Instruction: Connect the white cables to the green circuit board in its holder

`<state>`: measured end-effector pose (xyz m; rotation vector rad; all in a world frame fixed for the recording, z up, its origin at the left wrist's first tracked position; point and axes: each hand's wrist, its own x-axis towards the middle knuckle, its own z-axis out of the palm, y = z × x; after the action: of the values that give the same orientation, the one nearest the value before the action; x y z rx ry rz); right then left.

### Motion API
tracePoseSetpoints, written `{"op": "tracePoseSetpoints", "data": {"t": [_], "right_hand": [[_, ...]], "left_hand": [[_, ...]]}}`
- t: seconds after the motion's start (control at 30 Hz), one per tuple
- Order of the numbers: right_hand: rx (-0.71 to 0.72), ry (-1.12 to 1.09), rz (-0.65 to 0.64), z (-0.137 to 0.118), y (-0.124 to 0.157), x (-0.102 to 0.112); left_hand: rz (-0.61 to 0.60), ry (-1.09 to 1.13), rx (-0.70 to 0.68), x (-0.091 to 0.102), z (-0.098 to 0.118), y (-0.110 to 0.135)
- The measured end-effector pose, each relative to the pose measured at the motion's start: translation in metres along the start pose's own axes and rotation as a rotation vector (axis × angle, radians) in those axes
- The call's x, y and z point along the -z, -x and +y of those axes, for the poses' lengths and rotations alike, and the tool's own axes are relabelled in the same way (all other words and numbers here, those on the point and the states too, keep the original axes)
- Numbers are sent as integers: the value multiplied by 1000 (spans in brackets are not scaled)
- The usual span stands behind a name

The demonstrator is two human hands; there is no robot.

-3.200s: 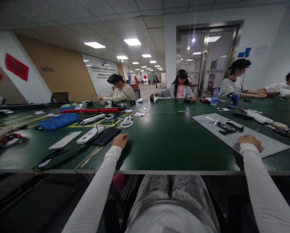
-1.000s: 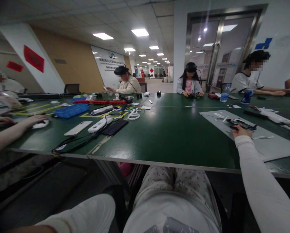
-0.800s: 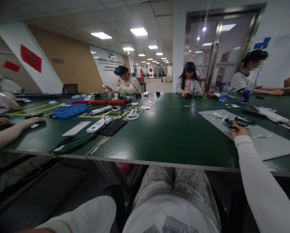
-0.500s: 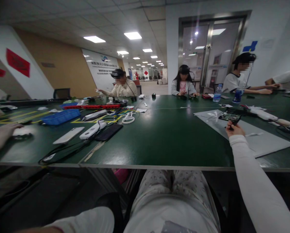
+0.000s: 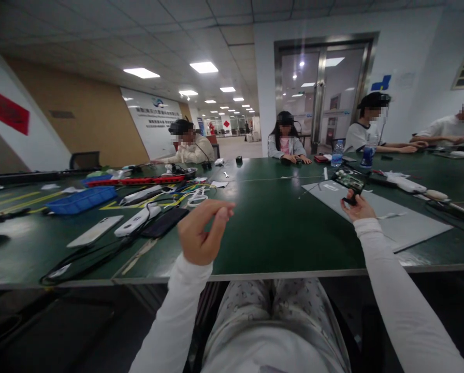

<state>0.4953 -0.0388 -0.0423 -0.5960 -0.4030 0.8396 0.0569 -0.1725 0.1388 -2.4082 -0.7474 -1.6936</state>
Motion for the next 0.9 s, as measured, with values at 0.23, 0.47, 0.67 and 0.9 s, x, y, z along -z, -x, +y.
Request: {"op": "tracePoseSetpoints", "data": {"t": [0.23,0.47,0.67,0.9], "right_hand": [[-311,28,-254,29,37,-41],[-477,161,-580,53,89,-79],[-503,208,-638,64,105,-89],[-529,229,-620,75,101,-83]], "left_hand": [[-263,168,476,-93,-108,33],[-212,755,970,-116,-153,56],[-179,766,1011,-102,-173,64],[-180,628,1007,-92,-177,66]]}}
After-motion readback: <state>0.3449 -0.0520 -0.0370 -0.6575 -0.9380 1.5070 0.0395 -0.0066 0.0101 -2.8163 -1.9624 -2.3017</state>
